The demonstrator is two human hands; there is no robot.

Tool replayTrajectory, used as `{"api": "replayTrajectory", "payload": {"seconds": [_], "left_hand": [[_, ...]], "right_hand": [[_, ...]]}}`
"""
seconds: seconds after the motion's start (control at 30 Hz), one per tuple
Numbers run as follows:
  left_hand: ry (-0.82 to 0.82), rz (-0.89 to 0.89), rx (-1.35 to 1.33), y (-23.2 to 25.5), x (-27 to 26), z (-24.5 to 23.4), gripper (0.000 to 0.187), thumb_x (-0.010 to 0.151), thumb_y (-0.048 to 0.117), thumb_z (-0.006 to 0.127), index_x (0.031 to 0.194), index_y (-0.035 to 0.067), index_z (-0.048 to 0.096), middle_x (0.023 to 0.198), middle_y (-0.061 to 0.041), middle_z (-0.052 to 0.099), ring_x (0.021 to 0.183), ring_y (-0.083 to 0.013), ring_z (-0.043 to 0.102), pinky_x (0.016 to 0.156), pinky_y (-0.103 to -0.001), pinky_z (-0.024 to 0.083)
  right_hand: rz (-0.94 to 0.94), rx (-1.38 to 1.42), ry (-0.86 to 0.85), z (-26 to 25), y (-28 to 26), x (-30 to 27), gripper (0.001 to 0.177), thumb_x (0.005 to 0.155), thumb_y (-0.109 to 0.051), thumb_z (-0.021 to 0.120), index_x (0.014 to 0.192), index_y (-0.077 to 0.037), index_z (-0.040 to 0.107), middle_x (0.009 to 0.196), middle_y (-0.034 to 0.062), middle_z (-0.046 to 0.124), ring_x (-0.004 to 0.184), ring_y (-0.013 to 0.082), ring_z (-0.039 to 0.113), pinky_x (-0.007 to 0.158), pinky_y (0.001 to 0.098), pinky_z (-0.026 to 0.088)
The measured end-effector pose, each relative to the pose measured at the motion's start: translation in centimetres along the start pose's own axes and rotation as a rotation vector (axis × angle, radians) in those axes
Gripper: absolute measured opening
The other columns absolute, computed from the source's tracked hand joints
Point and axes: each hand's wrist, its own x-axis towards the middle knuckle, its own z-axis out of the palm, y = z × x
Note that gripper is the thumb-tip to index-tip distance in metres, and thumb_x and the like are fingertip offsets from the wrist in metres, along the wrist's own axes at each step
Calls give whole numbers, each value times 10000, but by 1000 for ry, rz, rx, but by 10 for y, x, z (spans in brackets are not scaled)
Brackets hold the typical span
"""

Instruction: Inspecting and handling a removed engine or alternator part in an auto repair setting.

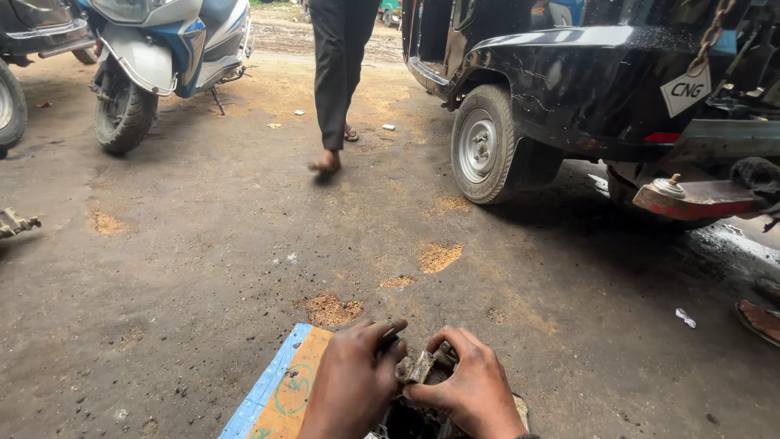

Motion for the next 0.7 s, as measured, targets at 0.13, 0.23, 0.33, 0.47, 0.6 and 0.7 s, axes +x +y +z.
{"api": "replayTrajectory", "payload": {"seconds": [0.13, 0.23, 0.33, 0.47, 0.6, 0.7], "left_hand": [[-56, 27, 131, -17, -10, 20, 111, 790, 85, 704, 894, 71, 739, 889, -114, 748, 878, -331, 724, 771, -444, 560], [-195, 172, 318, -22, -16, 32, 180, 712, -1, 666, 887, 36, 652, 894, -137, 714, 947, -354, 691, 772, -492, 536], [-231, 234, 365, -39, -24, 58, 279, 698, -5, 676, 975, 7, 644, 938, -167, 709, 984, -356, 688, 785, -477, 564], [-278, 353, 478, -55, -25, 72, 269, 730, 46, 693, 982, -34, 643, 969, -183, 686, 1008, -369, 660, 776, -459, 574], [-266, 392, 482, -59, -17, 73, 270, 707, 48, 668, 970, -11, 654, 977, -175, 684, 991, -356, 654, 815, -450, 563], [-167, 263, 426, -37, -12, 53, 150, 754, 28, 647, 903, 16, 656, 964, -131, 707, 1026, -351, 657, 821, -469, 549]], "right_hand": [[-11, -9, 0, 1, 6, 3, 601, 475, -312, 935, 992, -159, 669, 1011, 8, 667, 956, 176, 711, 836, 351, 600], [-10, -17, 13, 3, 8, 3, 563, 462, -291, 912, 945, -145, 662, 1004, 7, 676, 985, 189, 710, 864, 385, 594], [15, -98, 24, 6, 16, 3, 594, 526, -353, 957, 1023, -196, 670, 1077, -20, 674, 1115, 192, 661, 984, 431, 543], [67, -130, 57, 10, 20, 5, 539, 576, -302, 926, 1045, -217, 675, 1187, -44, 672, 1217, 215, 639, 1082, 458, 524], [118, -91, 72, 6, 18, -2, 616, 532, -359, 983, 1062, -230, 696, 1182, -43, 679, 1220, 203, 623, 1074, 451, 519], [94, -97, 95, 2, 13, -7, 600, 507, -276, 923, 1052, -197, 687, 1114, -11, 696, 1131, 189, 682, 1014, 362, 568]]}}
